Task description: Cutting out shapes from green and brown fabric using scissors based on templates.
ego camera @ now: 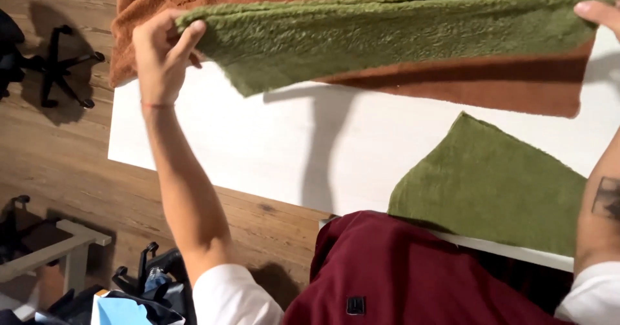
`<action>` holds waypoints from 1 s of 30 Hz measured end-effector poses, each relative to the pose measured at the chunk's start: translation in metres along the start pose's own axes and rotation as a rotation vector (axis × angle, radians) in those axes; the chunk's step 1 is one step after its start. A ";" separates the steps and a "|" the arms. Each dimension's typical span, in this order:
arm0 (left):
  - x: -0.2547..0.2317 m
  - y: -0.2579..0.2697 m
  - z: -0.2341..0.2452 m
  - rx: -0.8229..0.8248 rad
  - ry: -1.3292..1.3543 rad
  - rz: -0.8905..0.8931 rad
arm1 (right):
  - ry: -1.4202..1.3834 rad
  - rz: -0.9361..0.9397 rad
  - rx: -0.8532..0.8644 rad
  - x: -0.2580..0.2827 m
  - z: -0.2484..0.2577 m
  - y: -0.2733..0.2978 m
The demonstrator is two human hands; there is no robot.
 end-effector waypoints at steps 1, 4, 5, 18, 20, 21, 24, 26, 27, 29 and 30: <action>-0.010 -0.008 -0.008 0.033 0.050 0.033 | 0.002 -0.005 -0.076 -0.005 0.003 0.008; -0.012 -0.015 -0.025 0.089 0.103 0.074 | -0.074 -0.056 -0.247 -0.012 -0.007 0.045; -0.006 -0.016 -0.031 0.106 0.105 0.084 | -0.154 -0.097 -0.337 -0.016 -0.011 0.060; 0.070 -0.166 -0.225 0.219 -0.178 -0.028 | -0.455 -0.232 -0.730 -0.046 -0.026 0.102; 0.112 -0.186 -0.289 0.292 -0.039 0.073 | -0.200 -0.285 -0.706 -0.091 -0.004 0.112; 0.127 -0.193 -0.315 0.301 -0.039 0.072 | -0.200 -0.291 -0.713 -0.104 0.002 0.114; 0.179 -0.203 -0.376 0.287 -0.198 0.163 | -0.089 -0.315 -0.672 -0.130 0.009 0.114; 0.205 -0.205 -0.395 0.229 -0.432 0.152 | 0.070 -0.461 -0.646 -0.139 0.009 0.115; 0.200 -0.209 -0.394 0.229 -0.431 0.156 | 0.072 -0.464 -0.642 -0.140 0.011 0.110; 0.189 -0.200 -0.388 0.159 -0.370 0.099 | 0.003 -0.544 -0.682 -0.142 0.009 0.122; 0.180 -0.192 -0.377 0.176 -0.369 0.106 | 0.003 -0.563 -0.682 -0.137 0.007 0.121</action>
Point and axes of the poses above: each hand's wrist, its own y-axis away from the middle knuckle, its own z-axis out of the back of the hand, x = y × z, the point moved 7 cm from there along -y, towards the middle knuckle, and after that the axes turned 15 degrees about -y, right-handed, at the moved point
